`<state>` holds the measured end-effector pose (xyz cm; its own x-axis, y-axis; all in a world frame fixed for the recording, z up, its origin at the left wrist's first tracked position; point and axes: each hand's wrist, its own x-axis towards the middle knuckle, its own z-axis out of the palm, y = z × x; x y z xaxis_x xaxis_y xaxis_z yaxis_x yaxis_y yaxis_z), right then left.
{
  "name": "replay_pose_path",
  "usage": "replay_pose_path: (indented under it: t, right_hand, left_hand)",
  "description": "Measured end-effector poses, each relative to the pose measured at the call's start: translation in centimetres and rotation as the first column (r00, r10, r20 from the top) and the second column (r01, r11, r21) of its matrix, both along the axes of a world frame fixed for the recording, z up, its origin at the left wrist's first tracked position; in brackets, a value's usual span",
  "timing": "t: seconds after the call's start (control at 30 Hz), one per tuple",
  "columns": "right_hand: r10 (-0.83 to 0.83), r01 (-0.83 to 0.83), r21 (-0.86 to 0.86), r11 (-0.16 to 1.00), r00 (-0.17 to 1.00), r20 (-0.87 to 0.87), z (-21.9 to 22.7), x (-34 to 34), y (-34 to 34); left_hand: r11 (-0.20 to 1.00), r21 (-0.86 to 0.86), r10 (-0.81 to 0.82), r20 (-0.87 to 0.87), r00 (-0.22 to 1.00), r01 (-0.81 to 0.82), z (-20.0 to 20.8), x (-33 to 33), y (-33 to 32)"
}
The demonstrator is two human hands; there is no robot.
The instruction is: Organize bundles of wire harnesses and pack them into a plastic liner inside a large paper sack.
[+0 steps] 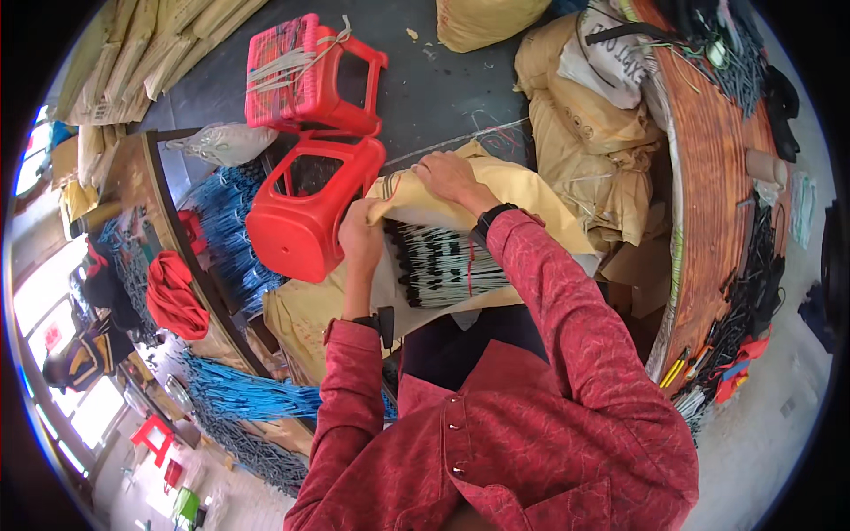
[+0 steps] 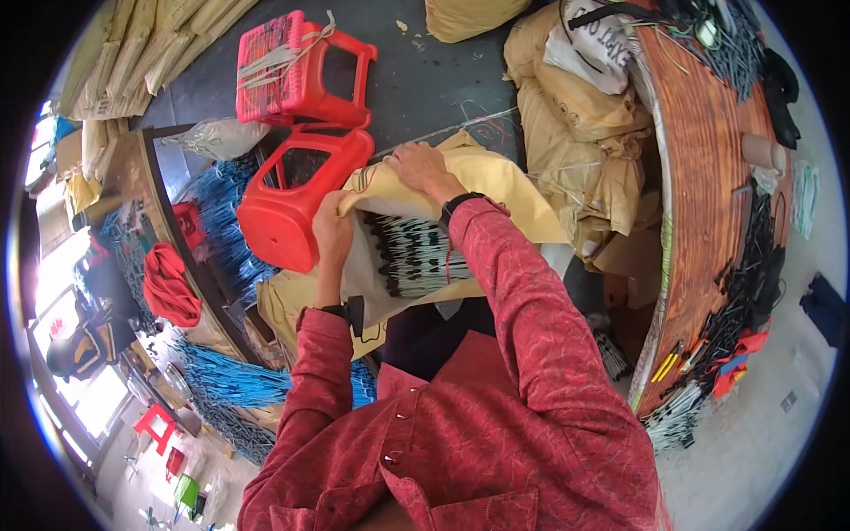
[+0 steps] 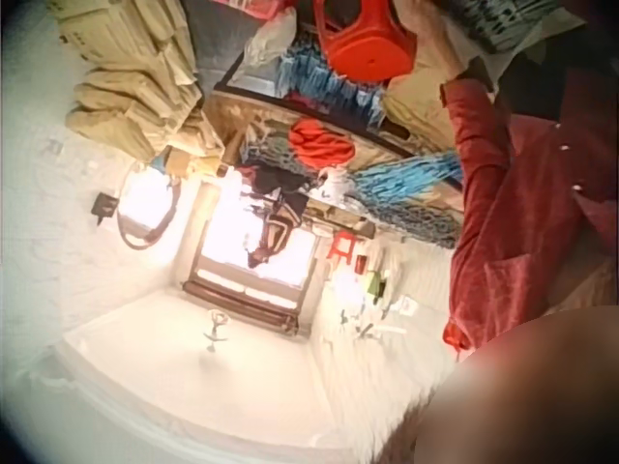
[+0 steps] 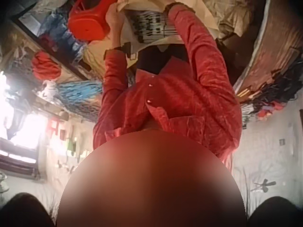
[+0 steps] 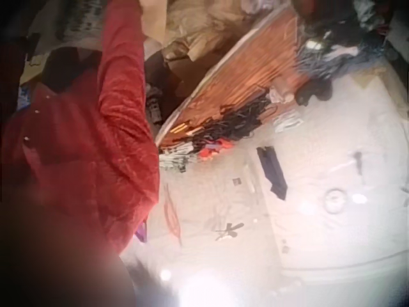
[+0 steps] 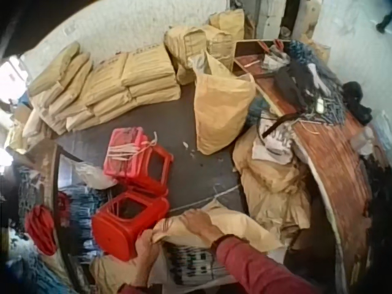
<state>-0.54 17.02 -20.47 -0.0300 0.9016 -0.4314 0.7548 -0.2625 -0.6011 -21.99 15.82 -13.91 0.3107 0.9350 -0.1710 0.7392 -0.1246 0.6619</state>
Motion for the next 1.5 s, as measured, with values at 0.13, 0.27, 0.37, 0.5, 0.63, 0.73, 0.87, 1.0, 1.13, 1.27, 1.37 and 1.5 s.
replay_pose_path:
  t: [0.13, 0.27, 0.37, 0.5, 0.63, 0.73, 0.87, 1.0, 1.13, 1.27, 1.37, 1.5]
  right_hand:
    - [0.017, -0.031, 0.111, 0.993, 0.993, 0.12, -3.3, -2.0, -1.8]
    - [0.04, -0.104, 0.252, 0.962, 0.968, 0.247, -4.0, -3.5, -3.6]
    - [0.028, -0.134, 0.349, 0.927, 0.956, 0.292, -6.2, -3.0, -2.8]
    - [0.016, -0.116, 0.366, 0.923, 0.964, 0.266, -7.4, -3.2, -1.5]
    - [0.102, -0.138, 0.176, 0.975, 0.974, 0.201, -4.6, -0.6, -1.0]
    - [0.154, -0.159, 0.025, 0.987, 0.979, 0.133, -4.0, 2.7, -2.7]
    - [0.009, -0.018, 0.188, 0.982, 0.999, 0.049, -3.9, 6.6, -3.6]
    - [0.058, -0.05, -0.077, 0.996, 0.993, 0.098, -3.5, 6.9, -2.0]
    - [0.147, -0.145, -0.048, 0.988, 0.988, 0.043, -6.3, 7.4, -1.8]
    - [0.179, -0.184, 0.058, 0.981, 0.98, 0.091, -5.4, 7.3, -2.9]
    - [0.141, -0.146, 0.065, 0.987, 0.987, 0.075, -4.5, 6.3, -4.0]
    - [0.078, -0.092, 0.147, 0.985, 0.992, 0.098, -5.1, 5.3, -5.0]
  left_hand:
    - [0.966, -0.208, 0.167, 0.059, 0.984, -0.152, -2.0, -1.8, -0.8]
    - [0.988, -0.151, 0.041, 0.208, 0.977, -0.009, -3.2, -2.2, -3.0]
    - [0.991, -0.128, -0.004, 0.321, 0.947, 0.047, -4.7, -0.1, -3.8]
    - [0.972, -0.212, 0.002, 0.419, 0.908, 0.096, -6.0, 0.1, -3.7]
    - [0.962, -0.263, 0.047, 0.435, 0.899, 0.077, -3.5, -3.2, -1.1]
    - [0.975, -0.189, -0.043, 0.34, 0.94, 0.113, -0.9, -4.4, 0.5]
    - [0.983, 0.18, -0.085, 0.33, 0.94, 0.025, 6.3, 0.1, -1.5]
    - [0.868, -0.17, -0.364, 0.418, 0.832, 0.466, 4.0, 5.2, -6.9]
    - [0.79, -0.309, -0.502, 0.167, 0.848, 0.529, -6.4, 7.4, -7.4]
    - [0.715, -0.008, -0.699, -0.039, 0.714, 0.699, -11.9, 2.5, -8.6]
    - [0.729, -0.071, -0.682, 0.017, 0.731, 0.681, -13.6, 2.4, -9.6]
    - [0.745, -0.182, -0.635, 0.098, 0.766, 0.641, -15.6, 2.9, -12.0]
